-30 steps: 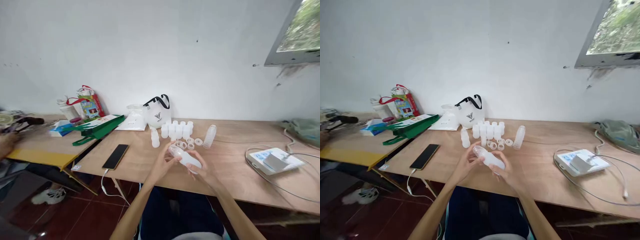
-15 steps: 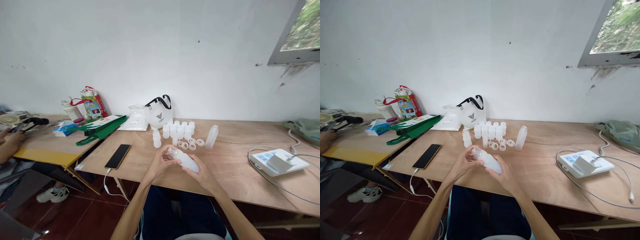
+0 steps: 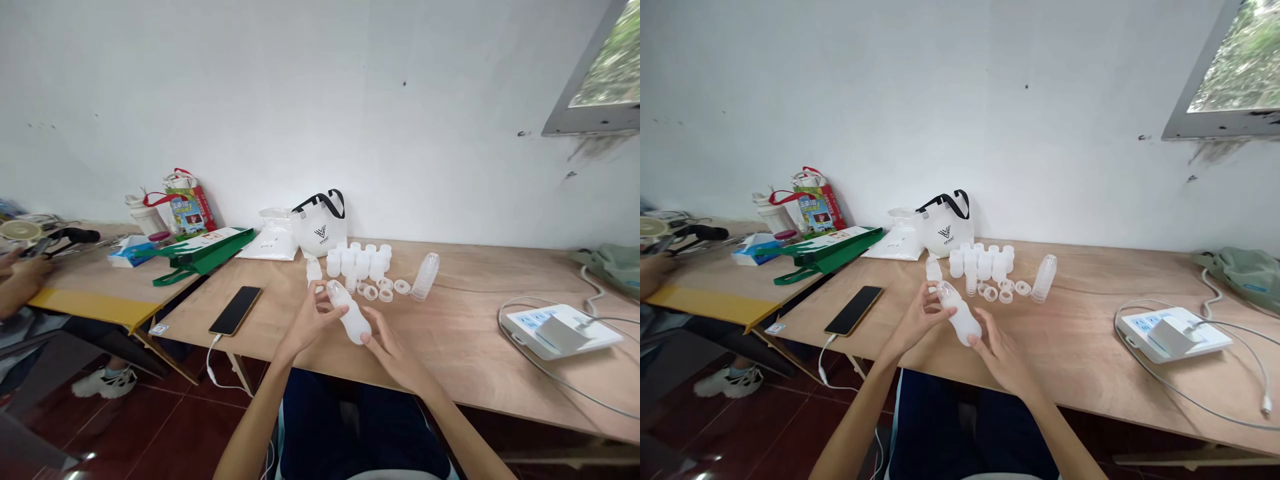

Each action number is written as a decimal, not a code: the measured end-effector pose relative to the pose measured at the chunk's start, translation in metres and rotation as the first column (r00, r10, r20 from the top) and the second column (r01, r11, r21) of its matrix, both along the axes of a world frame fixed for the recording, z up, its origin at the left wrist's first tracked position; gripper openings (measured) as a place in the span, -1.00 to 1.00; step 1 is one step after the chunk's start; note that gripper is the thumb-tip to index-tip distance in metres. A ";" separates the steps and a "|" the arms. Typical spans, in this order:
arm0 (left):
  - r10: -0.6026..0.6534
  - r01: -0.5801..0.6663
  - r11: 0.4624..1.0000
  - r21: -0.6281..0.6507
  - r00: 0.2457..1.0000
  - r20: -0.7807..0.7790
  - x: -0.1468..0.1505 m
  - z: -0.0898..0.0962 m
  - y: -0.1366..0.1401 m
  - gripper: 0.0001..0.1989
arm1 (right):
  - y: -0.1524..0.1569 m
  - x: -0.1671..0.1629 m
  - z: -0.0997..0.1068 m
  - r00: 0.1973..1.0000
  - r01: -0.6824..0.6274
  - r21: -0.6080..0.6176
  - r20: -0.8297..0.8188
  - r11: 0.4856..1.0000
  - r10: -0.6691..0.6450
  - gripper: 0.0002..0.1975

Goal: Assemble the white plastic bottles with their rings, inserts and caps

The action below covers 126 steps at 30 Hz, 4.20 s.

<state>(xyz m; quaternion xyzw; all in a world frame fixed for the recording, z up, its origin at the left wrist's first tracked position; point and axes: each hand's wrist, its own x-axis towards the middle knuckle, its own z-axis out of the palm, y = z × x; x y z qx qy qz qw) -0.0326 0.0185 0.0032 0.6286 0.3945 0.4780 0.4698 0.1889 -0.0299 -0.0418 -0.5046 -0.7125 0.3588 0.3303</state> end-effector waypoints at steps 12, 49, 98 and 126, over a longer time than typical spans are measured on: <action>0.369 -0.308 0.916 0.257 0.899 -0.235 -0.044 -0.038 0.047 -0.48 | 0.031 0.049 -0.031 0.858 0.139 0.305 0.438 0.942 -0.268 -0.68; 0.517 -0.450 0.852 0.266 0.803 -0.296 -0.047 -0.097 0.085 -0.75 | 0.042 0.053 -0.055 0.761 0.063 0.457 0.553 0.887 -0.339 -0.67; 0.252 0.249 0.865 0.436 0.537 -0.805 0.043 -0.086 0.013 -0.57 | 0.043 0.051 -0.064 0.699 0.058 0.363 0.651 0.930 -0.297 -0.43; 0.217 0.251 0.885 0.392 0.522 -0.825 0.044 -0.077 0.009 -0.57 | 0.043 0.050 -0.063 0.705 0.063 0.372 0.640 0.926 -0.305 -0.46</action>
